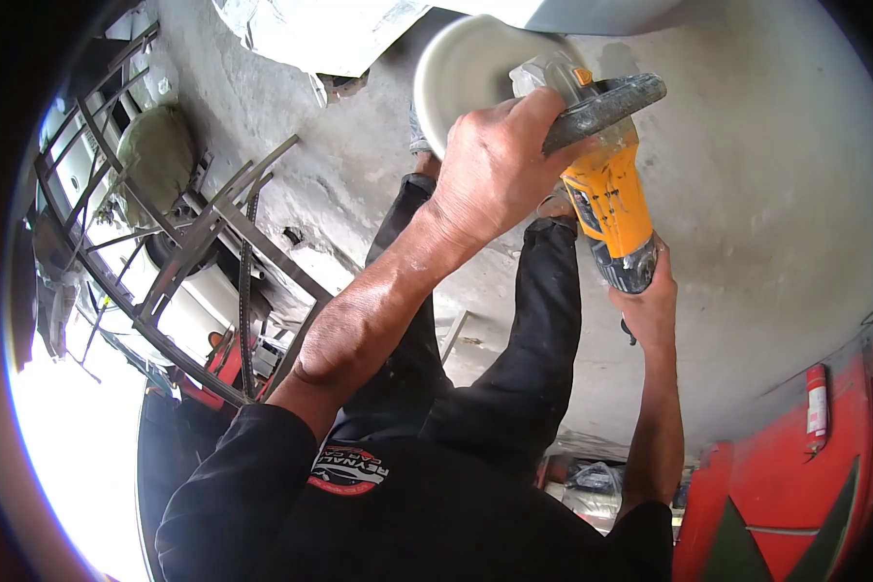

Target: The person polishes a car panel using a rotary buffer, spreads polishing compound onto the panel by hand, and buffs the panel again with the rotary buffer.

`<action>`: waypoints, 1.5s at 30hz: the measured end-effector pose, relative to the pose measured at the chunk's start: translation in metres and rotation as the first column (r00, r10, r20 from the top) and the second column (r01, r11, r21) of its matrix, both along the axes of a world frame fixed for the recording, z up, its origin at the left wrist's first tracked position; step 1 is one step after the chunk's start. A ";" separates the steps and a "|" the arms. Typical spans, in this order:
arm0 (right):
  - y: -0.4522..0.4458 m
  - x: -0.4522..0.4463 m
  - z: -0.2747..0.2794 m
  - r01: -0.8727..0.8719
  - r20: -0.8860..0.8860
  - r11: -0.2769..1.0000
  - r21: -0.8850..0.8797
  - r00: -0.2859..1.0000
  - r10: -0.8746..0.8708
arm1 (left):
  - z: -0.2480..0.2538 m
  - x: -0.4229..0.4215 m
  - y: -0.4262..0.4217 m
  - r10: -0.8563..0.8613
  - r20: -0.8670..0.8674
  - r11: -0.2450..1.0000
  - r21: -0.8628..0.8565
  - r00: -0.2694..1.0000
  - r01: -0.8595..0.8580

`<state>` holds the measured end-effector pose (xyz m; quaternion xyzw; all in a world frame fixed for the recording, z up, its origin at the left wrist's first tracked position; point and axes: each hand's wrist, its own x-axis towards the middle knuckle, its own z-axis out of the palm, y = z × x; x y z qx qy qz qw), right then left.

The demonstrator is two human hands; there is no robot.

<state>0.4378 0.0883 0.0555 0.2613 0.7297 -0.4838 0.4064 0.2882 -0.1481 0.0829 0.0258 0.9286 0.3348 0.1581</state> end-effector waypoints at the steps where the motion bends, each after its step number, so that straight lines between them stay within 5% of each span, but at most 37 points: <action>1: 0.002 0.003 -0.004 0.002 0.006 1.000 0.008 1.000 -0.002 | -0.005 0.002 0.002 -0.009 0.000 1.000 0.010 1.000 0.009; 15: 0.009 0.095 -0.052 0.246 -0.091 0.956 0.162 0.968 -0.234 | -0.046 0.017 0.049 -0.278 -0.035 0.955 0.101 0.960 0.280; 17: 0.005 0.103 -0.044 0.304 -0.003 0.941 0.146 0.952 -0.307 | -0.045 0.025 0.056 -0.317 -0.074 0.930 0.169 0.945 0.325; 19: 0.004 0.119 -0.033 0.359 0.088 0.927 0.111 0.925 -0.369 | -0.022 0.033 0.060 -0.367 0.069 0.920 0.175 0.928 0.350; 21: -0.005 0.149 -0.031 0.371 0.002 0.927 0.059 0.928 -0.372 | -0.007 0.048 0.058 -0.383 0.064 0.908 0.210 0.922 0.363; 23: -0.022 0.162 -0.028 0.399 -0.007 0.917 0.020 0.917 -0.399 | 0.004 0.066 0.047 -0.324 0.064 0.940 0.129 0.944 0.315; 24: -0.030 0.166 -0.030 0.380 -0.116 0.925 0.018 0.919 -0.376 | 0.012 0.072 0.043 -0.311 0.138 0.950 0.050 0.940 0.307; 28: -0.056 0.170 -0.031 0.260 -0.066 0.954 -0.149 0.960 -0.272 | 0.046 0.079 0.009 -0.055 0.409 0.973 -0.182 0.911 0.140; 30: -0.072 0.167 -0.037 0.245 -0.115 0.941 -0.235 0.954 -0.277 | 0.056 0.071 -0.007 -0.199 0.333 0.906 -0.295 0.922 0.303; 35: -0.100 0.135 -0.044 0.173 -0.265 0.951 -0.257 0.934 -0.241 | 0.065 0.067 -0.056 -0.315 0.129 0.861 -0.377 0.940 0.340; 39: -0.098 0.107 -0.043 0.170 -0.190 0.940 -0.296 0.954 -0.232 | 0.067 0.049 -0.062 -0.132 0.095 0.923 -0.350 0.987 0.157; 45: -0.090 0.081 -0.036 0.114 -0.394 0.991 -0.071 0.910 -0.133 | 0.052 0.033 -0.070 0.005 0.079 0.968 -0.252 0.997 0.015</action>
